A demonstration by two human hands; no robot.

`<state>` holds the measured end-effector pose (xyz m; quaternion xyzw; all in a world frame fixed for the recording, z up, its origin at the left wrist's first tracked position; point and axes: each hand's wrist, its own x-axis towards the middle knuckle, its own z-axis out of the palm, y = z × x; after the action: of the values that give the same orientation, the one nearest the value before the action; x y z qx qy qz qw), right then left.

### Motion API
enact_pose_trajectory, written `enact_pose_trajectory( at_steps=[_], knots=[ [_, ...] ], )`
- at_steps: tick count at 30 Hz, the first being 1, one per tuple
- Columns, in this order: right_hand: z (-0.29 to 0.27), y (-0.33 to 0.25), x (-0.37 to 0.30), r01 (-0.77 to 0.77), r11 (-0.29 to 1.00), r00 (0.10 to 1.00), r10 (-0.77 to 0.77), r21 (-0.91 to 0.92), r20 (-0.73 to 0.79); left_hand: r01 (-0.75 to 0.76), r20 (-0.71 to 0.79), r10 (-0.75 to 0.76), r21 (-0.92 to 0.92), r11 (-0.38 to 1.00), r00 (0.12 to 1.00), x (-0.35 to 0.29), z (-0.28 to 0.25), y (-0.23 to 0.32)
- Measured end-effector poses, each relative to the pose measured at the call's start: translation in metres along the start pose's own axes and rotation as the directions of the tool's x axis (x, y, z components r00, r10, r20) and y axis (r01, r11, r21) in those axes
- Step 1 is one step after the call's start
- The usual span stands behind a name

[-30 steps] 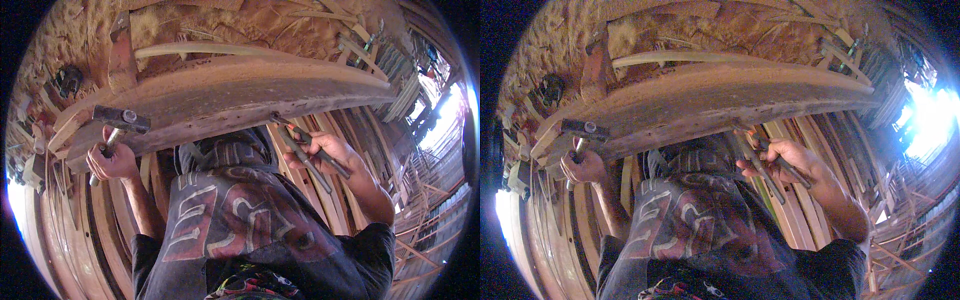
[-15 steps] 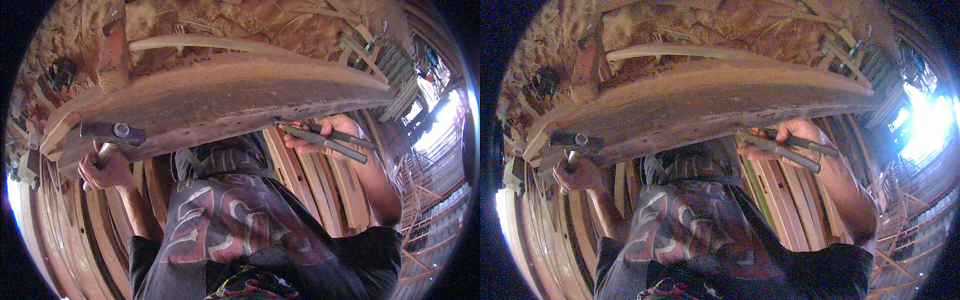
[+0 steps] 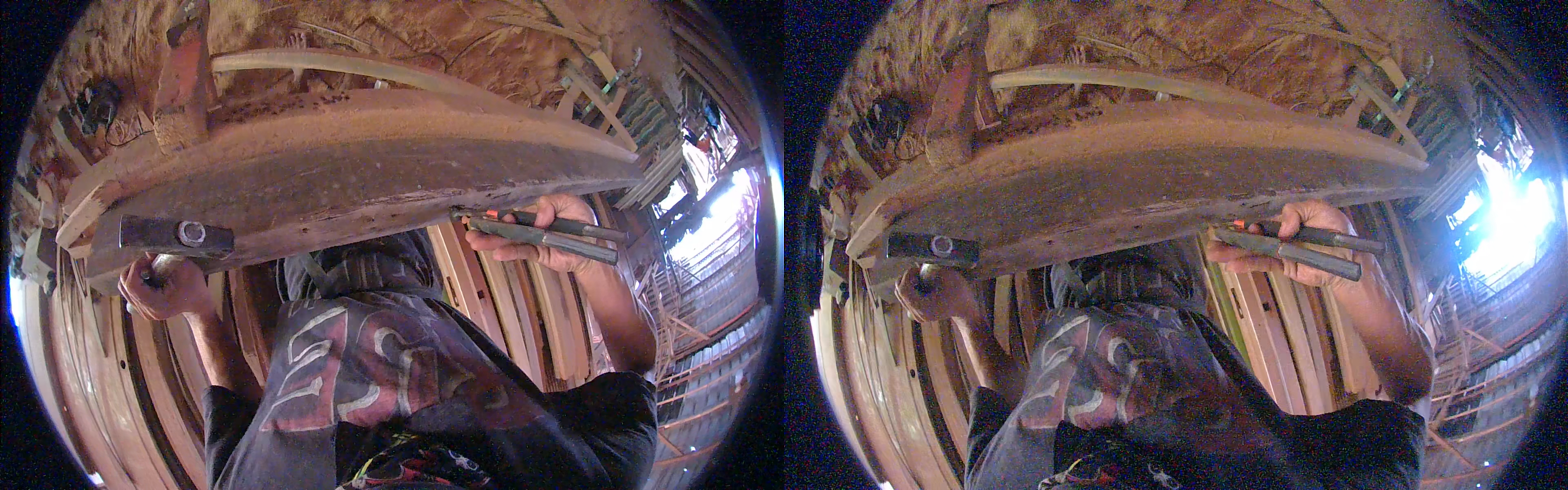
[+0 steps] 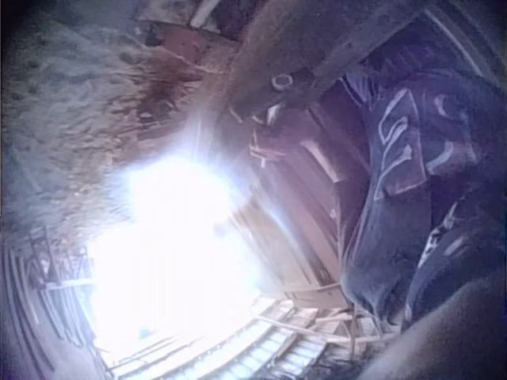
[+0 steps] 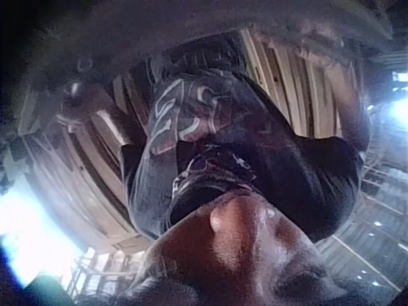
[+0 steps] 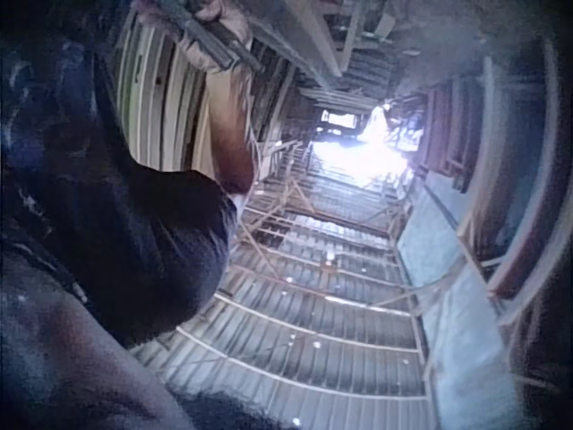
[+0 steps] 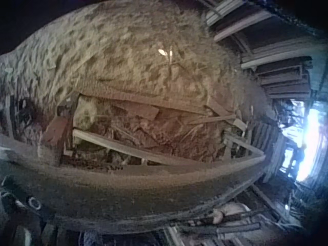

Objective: The person uses a hammer to drive nails into a curved wooden plank. They repeatedly position nails and strike them with the hammer, occasionally using pliers to adjust the nails.

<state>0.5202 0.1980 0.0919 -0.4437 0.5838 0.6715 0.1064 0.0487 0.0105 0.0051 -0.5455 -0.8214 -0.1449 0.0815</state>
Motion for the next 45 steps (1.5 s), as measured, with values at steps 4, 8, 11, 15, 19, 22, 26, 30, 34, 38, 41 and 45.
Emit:
enact_pose_trajectory(
  at_steps=[4,8,11,15,19,22,26,30,34,38,41,45],
  knots=[
    [0.013,-0.005,0.005,-0.002,0.998,0.993,-0.006,-0.065,-0.116,0.015,-0.014,-0.016,-0.027,1.000,1.000,-0.002,0.000,-0.004],
    [0.008,-0.010,0.006,-0.091,0.994,0.989,0.098,0.066,-0.110,-0.016,0.004,0.016,-0.031,0.999,1.000,0.003,0.001,-0.005],
    [0.003,-0.008,0.009,-0.146,0.987,0.989,0.146,0.071,0.009,-0.019,0.003,0.019,-0.034,0.999,1.000,0.002,0.001,-0.006],
    [0.010,0.001,0.010,-0.082,0.996,0.985,0.088,0.046,-0.147,-0.021,0.015,0.021,-0.024,0.999,1.000,0.003,0.002,-0.010],
    [0.012,0.011,0.011,-0.033,0.999,0.966,0.034,0.009,-0.258,0.010,0.017,-0.011,0.054,0.999,1.000,0.002,0.004,-0.009],
    [0.012,0.016,0.012,-0.044,0.999,0.970,0.047,0.020,-0.237,-0.053,0.017,0.053,-0.003,0.999,0.998,0.004,0.003,-0.014],
    [0.013,0.020,0.017,-0.082,0.991,0.981,0.099,0.109,-0.169,-0.003,0.020,0.002,0.021,1.000,1.000,0.009,0.006,-0.004],
    [-0.002,0.035,0.020,0.021,0.971,0.974,-0.074,-0.239,-0.215,0.028,0.021,-0.029,0.057,0.998,0.999,0.012,0.008,0.002],
    [-0.029,0.074,0.015,-0.238,-0.525,0.871,-0.487,-0.817,0.059,-0.026,0.001,0.026,0.085,0.996,1.000,0.011,0.009,-0.007],
    [-0.054,0.075,0.020,-0.189,-0.891,0.902,-0.323,-0.412,0.285,-0.037,-0.014,0.038,0.045,0.998,0.999,0.014,0.013,-0.001],
    [-0.049,0.064,0.012,-0.148,-0.848,0.870,-0.357,-0.509,0.341,-0.045,-0.015,0.046,0.067,0.997,0.999,0.019,0.015,0.005],
    [-0.021,0.013,0.008,-0.187,-0.947,0.530,-0.322,-0.262,0.784,0.035,0.067,-0.039,0.062,0.997,0.997,0.019,0.013,-0.005]
  ],
)
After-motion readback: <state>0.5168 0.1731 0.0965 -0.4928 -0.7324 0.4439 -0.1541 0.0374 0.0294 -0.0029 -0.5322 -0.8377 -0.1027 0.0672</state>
